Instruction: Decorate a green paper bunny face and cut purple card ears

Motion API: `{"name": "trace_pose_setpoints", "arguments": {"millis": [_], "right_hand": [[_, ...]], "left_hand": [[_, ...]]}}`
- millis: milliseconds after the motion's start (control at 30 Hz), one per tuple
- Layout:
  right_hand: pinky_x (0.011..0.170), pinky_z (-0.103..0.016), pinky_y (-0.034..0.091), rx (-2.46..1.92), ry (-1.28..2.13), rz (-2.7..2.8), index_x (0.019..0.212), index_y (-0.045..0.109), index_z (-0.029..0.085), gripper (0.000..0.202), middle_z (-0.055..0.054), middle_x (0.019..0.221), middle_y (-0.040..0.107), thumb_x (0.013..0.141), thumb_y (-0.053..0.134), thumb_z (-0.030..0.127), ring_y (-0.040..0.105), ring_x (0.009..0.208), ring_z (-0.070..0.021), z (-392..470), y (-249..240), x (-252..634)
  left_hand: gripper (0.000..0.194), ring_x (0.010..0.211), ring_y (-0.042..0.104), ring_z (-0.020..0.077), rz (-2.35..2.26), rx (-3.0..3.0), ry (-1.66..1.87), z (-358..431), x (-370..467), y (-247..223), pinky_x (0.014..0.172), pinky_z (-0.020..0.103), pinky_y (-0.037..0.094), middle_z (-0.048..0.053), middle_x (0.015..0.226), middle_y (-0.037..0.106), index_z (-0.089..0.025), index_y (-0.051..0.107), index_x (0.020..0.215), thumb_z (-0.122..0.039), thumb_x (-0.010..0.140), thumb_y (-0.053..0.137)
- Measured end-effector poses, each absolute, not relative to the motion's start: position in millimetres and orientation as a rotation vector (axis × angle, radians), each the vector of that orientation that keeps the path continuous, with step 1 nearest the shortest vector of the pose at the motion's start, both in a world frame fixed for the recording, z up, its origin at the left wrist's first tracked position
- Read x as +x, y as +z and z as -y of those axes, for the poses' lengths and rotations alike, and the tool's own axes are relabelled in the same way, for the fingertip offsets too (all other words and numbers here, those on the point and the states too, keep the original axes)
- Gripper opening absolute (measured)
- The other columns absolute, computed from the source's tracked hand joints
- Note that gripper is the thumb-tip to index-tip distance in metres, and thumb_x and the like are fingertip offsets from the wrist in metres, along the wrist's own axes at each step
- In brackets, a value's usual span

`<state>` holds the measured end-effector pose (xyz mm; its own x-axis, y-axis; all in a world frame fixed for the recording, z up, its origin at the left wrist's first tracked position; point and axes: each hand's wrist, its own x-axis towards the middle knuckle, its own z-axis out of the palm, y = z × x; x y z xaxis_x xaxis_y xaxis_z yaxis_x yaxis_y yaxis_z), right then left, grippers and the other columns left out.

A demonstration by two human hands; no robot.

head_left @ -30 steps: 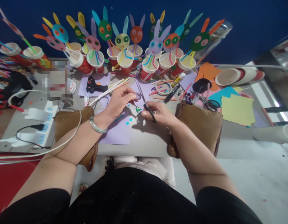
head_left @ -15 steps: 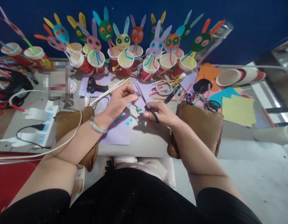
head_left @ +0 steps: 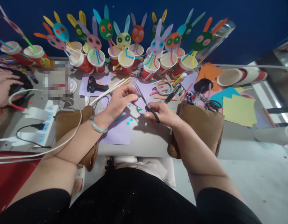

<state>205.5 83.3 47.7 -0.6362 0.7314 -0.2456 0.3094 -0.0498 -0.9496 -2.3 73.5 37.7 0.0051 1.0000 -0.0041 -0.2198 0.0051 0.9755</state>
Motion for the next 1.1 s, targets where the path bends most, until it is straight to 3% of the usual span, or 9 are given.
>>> {"name": "trace_pose_setpoints", "arguments": {"millis": [900, 1100], "right_hand": [[0.048, -0.026, 0.030, -1.077, 1.763, 1.850, 0.060, 0.051, 0.022, 0.068, 0.003, 0.048, 0.057, 0.060, 0.092, 0.077, 0.045, 0.046, -0.0109, -85.4, 40.9, 205.6], [0.056, -0.030, 0.040, -1.144, 1.357, 1.643, 0.069, 0.055, 0.023, 0.059, 0.000, 0.062, 0.061, 0.067, 0.094, 0.067, 0.054, 0.060, -0.0160, -83.8, 38.0, 205.6]], "left_hand": [[0.014, 0.058, 0.056, 0.0097, -1.021, 1.026, 1.302, -72.0, -0.4, 42.3, 0.060, 0.026, 0.049, -0.005, 0.061, 0.059, -0.021, 0.059, 0.072, -0.022, 0.066, 0.071], [0.013, 0.062, 0.059, 0.0108, -1.079, 1.082, 1.249, -71.2, -2.7, 41.3, 0.064, 0.026, 0.050, -0.002, 0.068, 0.067, -0.020, 0.058, 0.072, -0.021, 0.073, 0.071]]}}
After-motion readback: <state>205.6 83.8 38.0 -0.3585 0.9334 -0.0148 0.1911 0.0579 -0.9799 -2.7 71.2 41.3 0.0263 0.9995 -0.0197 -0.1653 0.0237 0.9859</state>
